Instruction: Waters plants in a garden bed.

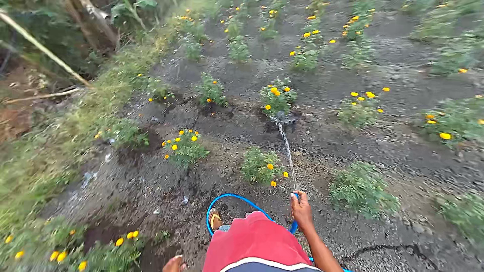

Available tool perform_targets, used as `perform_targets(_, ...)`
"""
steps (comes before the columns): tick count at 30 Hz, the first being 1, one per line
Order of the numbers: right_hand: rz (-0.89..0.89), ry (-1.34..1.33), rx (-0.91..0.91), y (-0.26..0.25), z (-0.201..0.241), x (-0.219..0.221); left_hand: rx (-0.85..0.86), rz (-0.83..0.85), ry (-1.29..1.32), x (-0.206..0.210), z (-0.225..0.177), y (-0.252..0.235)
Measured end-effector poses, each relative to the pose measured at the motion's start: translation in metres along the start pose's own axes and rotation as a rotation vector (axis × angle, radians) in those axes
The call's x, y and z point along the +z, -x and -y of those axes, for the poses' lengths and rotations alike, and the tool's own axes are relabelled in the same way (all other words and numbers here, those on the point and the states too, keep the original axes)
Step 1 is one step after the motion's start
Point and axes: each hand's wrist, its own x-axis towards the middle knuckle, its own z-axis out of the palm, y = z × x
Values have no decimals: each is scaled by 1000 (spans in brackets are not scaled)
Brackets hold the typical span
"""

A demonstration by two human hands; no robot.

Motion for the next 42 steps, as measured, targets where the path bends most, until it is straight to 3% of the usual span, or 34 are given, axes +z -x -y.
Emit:
perform_targets(5, 150, 223, -189, -6, 37, 27, -69, -31, 53, 0, 4, -7)
perform_targets(9, 445, 363, -311, 1, 76, 65, -130, -65, 146, 3, 11, 14)
perform_targets(12, 657, 459, -325, 13, 100, 97, -174, -86, 212, 4, 31, 28)
perform_targets(16, 804, 568, -331, 23, 114, 130, -250, -99, 289, 6, 70, 50)
perform_targets(24, 834, 685, -237, 29, 122, 166, -344, -119, 371, 14, 137, 64)
perform_targets(38, 834, 698, -166, 34, 130, 199, -330, -147, 502, -18, 92, 36)
perform_targets(42, 815, 654, -252, 37, 127, 204, -318, -142, 491, -32, 82, 21)
